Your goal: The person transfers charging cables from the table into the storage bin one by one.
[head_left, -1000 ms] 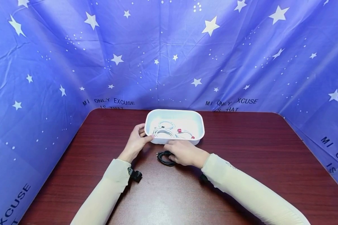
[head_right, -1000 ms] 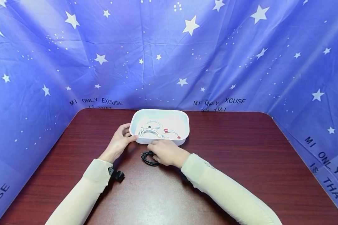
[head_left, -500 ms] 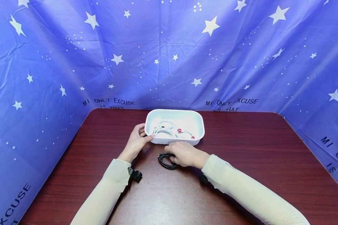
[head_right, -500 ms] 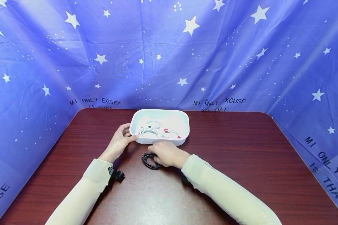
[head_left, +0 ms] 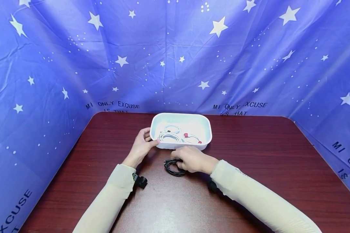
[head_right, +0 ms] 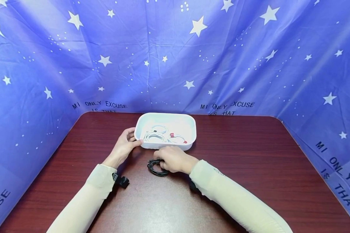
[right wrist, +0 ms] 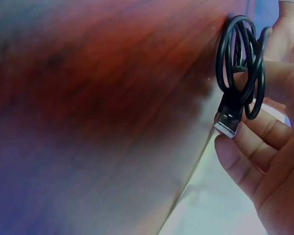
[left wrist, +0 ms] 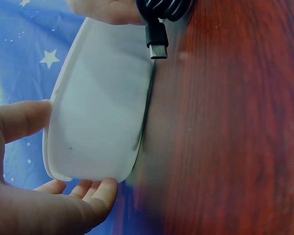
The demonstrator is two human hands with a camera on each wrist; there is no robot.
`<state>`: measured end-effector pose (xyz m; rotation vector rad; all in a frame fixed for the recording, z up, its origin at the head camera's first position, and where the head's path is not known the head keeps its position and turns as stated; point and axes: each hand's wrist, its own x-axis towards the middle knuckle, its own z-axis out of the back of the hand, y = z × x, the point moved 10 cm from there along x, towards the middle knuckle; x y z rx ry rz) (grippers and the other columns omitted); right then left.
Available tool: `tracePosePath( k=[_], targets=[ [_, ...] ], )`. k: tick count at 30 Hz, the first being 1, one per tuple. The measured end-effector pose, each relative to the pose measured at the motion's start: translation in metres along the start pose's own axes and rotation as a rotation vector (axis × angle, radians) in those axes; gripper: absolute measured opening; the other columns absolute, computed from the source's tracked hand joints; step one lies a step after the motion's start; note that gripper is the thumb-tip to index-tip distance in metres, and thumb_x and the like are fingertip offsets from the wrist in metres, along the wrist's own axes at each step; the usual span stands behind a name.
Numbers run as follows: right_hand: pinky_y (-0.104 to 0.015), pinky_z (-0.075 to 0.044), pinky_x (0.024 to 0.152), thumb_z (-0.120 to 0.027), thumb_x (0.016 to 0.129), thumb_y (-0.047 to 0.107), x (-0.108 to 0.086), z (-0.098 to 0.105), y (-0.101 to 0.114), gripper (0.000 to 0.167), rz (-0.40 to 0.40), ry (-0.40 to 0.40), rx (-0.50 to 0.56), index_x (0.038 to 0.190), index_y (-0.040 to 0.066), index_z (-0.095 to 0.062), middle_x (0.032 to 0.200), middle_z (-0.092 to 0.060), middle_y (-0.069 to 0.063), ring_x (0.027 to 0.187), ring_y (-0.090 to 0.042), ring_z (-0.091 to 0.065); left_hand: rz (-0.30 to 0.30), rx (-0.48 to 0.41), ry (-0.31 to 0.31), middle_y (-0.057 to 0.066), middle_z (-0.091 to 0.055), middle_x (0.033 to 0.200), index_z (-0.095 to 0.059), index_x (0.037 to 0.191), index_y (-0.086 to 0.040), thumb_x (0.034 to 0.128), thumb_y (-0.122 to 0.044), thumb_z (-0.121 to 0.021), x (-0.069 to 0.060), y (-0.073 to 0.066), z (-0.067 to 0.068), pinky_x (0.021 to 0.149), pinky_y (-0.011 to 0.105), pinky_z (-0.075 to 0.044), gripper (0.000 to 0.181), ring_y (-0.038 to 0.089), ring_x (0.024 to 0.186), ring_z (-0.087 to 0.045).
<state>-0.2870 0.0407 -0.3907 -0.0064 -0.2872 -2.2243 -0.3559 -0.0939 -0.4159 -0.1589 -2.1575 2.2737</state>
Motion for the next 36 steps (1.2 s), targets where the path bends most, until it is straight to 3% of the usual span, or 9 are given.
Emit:
tracePosePath(
  k=[24, 36],
  targets=[
    [-0.031, -0.05, 0.077, -0.065, 0.079, 0.006, -0.006, 0.025, 0.004, 0.023, 0.05, -0.056, 0.028, 0.1, 0.018, -0.068, 0.095, -0.066, 0.009, 0.087, -0.008, -0.061, 0.013, 0.013, -0.004, 0.02, -0.046, 0.134, -0.033, 0.14, -0.003, 0.0827, 0.003, -0.07, 0.0, 0.001, 0.001, 0.091, 0.035, -0.047, 0.069, 0.029, 0.124, -0.049],
    [-0.03, -0.047, 0.07, -0.065, 0.079, 0.007, -0.004, 0.053, 0.0, 0.022, 0.017, -0.071, -0.019, 0.096, 0.02, -0.068, 0.087, -0.062, 0.011, 0.078, -0.006, -0.054, 0.004, 0.002, 0.003, 0.022, -0.045, 0.134, -0.033, 0.14, -0.001, 0.0821, 0.005, -0.069, 0.001, 0.0, -0.001, 0.089, 0.033, -0.047, 0.069, 0.03, 0.125, -0.048]
  ],
)
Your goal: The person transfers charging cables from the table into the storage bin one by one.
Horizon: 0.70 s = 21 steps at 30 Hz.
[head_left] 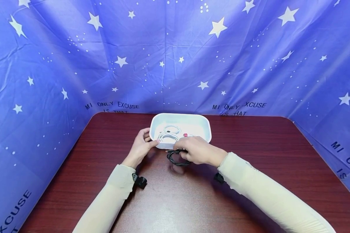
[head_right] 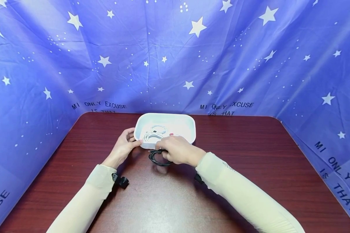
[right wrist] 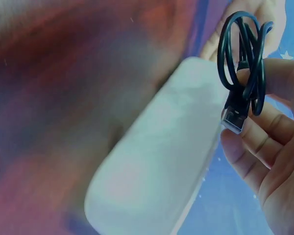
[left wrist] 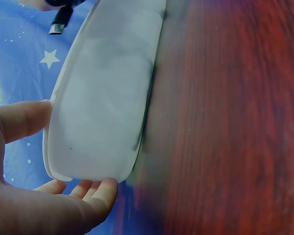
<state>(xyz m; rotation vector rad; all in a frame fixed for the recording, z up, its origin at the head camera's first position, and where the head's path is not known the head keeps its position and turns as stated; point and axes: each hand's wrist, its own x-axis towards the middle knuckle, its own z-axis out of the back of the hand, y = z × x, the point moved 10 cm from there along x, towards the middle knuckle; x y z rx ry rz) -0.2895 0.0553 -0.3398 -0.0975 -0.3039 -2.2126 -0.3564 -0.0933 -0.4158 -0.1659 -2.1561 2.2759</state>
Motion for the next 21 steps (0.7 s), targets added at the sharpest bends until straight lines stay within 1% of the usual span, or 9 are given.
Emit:
tracePosePath(
  k=[4, 9, 15, 21],
  targets=[
    [-0.029, -0.044, 0.064, -0.066, 0.079, 0.006, 0.001, 0.012, -0.006, 0.022, 0.001, -0.029, -0.001, 0.096, 0.02, -0.068, 0.084, -0.059, 0.012, 0.073, -0.007, -0.052, -0.016, -0.019, 0.001, 0.023, -0.046, 0.133, -0.033, 0.139, 0.001, 0.0812, 0.007, -0.068, 0.001, -0.001, 0.0, 0.085, 0.028, -0.048, 0.068, 0.031, 0.123, -0.049],
    [-0.031, -0.046, 0.063, -0.066, 0.077, 0.004, 0.002, 0.025, -0.011, 0.024, 0.018, -0.062, -0.012, 0.095, 0.02, -0.067, 0.085, -0.061, 0.011, 0.073, -0.008, -0.054, -0.022, -0.033, 0.004, 0.024, -0.046, 0.132, -0.034, 0.139, 0.002, 0.0809, 0.008, -0.068, 0.001, -0.001, -0.001, 0.083, 0.025, -0.048, 0.068, 0.032, 0.123, -0.049],
    [-0.035, -0.047, 0.066, -0.067, 0.078, 0.005, 0.005, 0.034, -0.023, 0.023, -0.01, -0.076, -0.055, 0.096, 0.02, -0.068, 0.086, -0.062, 0.01, 0.074, -0.01, -0.055, -0.012, -0.021, 0.004, 0.024, -0.044, 0.133, -0.033, 0.14, 0.001, 0.0812, 0.007, -0.069, 0.0, -0.001, -0.001, 0.086, 0.028, -0.047, 0.069, 0.032, 0.124, -0.048],
    [-0.034, -0.047, 0.067, -0.064, 0.078, 0.001, 0.005, 0.042, -0.039, 0.025, -0.022, -0.113, -0.067, 0.096, 0.018, -0.069, 0.086, -0.063, 0.008, 0.075, -0.011, -0.056, 0.0, -0.004, 0.0, 0.022, -0.045, 0.134, -0.033, 0.14, 0.0, 0.0817, 0.006, -0.069, -0.001, -0.001, 0.0, 0.086, 0.03, -0.048, 0.069, 0.031, 0.125, -0.048]
  ],
)
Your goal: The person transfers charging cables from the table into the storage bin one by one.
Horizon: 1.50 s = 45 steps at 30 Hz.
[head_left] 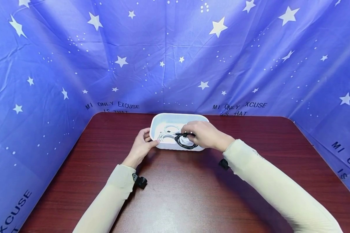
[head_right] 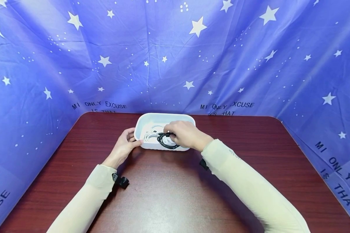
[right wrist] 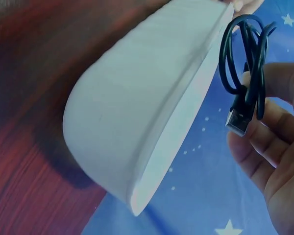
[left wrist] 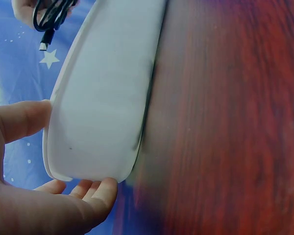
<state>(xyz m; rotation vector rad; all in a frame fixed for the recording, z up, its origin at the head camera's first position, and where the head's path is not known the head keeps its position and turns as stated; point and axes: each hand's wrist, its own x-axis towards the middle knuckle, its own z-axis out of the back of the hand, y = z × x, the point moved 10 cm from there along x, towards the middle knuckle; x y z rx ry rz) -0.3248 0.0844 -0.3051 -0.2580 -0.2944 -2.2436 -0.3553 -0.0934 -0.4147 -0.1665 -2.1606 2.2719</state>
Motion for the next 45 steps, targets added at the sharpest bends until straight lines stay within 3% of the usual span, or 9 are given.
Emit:
tracePosePath(
  k=[10, 18, 33, 45],
  targets=[
    [-0.04, -0.05, 0.07, -0.06, 0.081, 0.001, 0.004, -0.002, -0.032, 0.028, -0.082, 0.0, -0.079, 0.102, 0.018, -0.068, 0.094, -0.065, 0.005, 0.088, -0.017, -0.06, 0.008, 0.004, -0.003, 0.021, -0.045, 0.133, -0.034, 0.14, -0.002, 0.0824, 0.005, -0.069, 0.0, 0.001, 0.0, 0.088, 0.031, -0.048, 0.067, 0.029, 0.124, -0.049],
    [-0.041, -0.051, 0.072, -0.06, 0.082, 0.001, 0.008, -0.01, -0.055, 0.028, -0.112, 0.002, -0.093, 0.104, 0.017, -0.068, 0.096, -0.065, 0.001, 0.09, -0.02, -0.061, 0.003, -0.017, 0.0, 0.021, -0.046, 0.132, -0.035, 0.139, -0.001, 0.0815, 0.006, -0.069, 0.001, 0.002, 0.0, 0.086, 0.029, -0.048, 0.068, 0.029, 0.123, -0.05],
    [-0.042, -0.049, 0.073, -0.06, 0.083, -0.001, 0.013, -0.026, -0.083, 0.028, -0.156, 0.032, -0.125, 0.105, 0.015, -0.068, 0.092, -0.062, -0.001, 0.086, -0.023, -0.059, 0.007, -0.014, -0.002, 0.022, -0.045, 0.133, -0.034, 0.14, -0.001, 0.081, 0.006, -0.069, 0.003, 0.003, 0.0, 0.086, 0.03, -0.047, 0.069, 0.031, 0.124, -0.049],
    [-0.043, -0.049, 0.075, -0.056, 0.085, -0.001, 0.02, -0.039, -0.09, 0.028, -0.146, 0.031, -0.206, 0.105, 0.015, -0.068, 0.091, -0.063, -0.003, 0.087, -0.026, -0.06, 0.005, -0.013, 0.0, 0.022, -0.045, 0.133, -0.033, 0.141, -0.001, 0.0814, 0.006, -0.069, 0.002, 0.002, 0.001, 0.087, 0.03, -0.048, 0.07, 0.031, 0.124, -0.049]
  ],
)
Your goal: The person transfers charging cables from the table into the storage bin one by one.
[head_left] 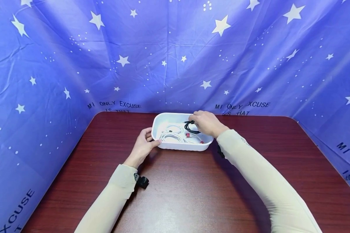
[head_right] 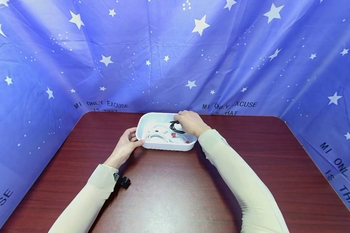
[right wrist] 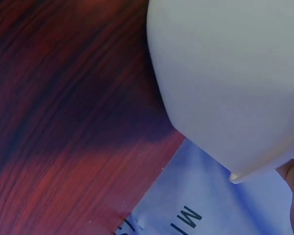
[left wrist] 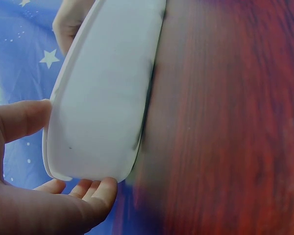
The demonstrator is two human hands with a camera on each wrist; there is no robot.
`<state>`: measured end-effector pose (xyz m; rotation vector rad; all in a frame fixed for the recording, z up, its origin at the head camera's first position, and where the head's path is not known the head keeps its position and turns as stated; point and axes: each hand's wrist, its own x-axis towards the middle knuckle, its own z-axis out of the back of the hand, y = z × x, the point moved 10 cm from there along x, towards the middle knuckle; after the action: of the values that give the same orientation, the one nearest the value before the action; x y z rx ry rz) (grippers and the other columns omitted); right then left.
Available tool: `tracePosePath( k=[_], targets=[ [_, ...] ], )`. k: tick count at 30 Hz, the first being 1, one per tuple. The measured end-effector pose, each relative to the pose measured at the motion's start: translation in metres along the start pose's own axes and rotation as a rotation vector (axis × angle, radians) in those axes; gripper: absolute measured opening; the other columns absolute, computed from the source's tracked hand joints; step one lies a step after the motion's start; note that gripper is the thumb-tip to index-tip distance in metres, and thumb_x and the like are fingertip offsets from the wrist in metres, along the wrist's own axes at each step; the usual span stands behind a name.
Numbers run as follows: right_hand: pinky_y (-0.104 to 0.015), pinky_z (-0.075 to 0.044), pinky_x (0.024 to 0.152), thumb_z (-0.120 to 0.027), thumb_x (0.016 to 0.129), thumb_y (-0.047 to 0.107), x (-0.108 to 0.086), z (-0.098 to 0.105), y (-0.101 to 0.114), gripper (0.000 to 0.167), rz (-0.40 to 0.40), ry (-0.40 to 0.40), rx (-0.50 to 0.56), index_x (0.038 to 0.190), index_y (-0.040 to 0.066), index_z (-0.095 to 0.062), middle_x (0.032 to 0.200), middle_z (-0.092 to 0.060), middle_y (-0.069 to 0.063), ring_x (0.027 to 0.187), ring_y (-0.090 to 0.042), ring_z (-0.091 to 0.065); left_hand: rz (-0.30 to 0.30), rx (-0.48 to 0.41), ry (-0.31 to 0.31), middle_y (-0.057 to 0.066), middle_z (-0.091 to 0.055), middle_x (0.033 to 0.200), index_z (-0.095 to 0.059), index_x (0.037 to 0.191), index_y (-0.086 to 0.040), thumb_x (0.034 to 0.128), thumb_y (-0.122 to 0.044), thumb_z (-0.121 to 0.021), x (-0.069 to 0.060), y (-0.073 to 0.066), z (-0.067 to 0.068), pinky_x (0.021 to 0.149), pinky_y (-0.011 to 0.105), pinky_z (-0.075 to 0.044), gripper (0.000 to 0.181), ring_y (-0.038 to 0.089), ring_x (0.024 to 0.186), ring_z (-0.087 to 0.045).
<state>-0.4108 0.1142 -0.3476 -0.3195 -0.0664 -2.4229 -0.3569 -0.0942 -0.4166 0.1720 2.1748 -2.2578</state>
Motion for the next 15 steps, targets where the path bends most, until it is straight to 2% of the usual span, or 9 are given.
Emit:
tracePosePath(
  k=[15],
  targets=[
    [-0.04, -0.047, 0.085, -0.059, 0.088, 0.003, 0.007, -0.019, 0.0, 0.022, -0.012, 0.098, -0.141, 0.105, 0.015, -0.068, 0.099, -0.065, -0.005, 0.093, -0.026, -0.06, 0.001, -0.007, -0.01, 0.023, -0.045, 0.133, -0.034, 0.14, 0.0, 0.0805, 0.006, -0.07, 0.001, 0.0, 0.0, 0.087, 0.03, -0.048, 0.069, 0.031, 0.124, -0.049]
  ],
)
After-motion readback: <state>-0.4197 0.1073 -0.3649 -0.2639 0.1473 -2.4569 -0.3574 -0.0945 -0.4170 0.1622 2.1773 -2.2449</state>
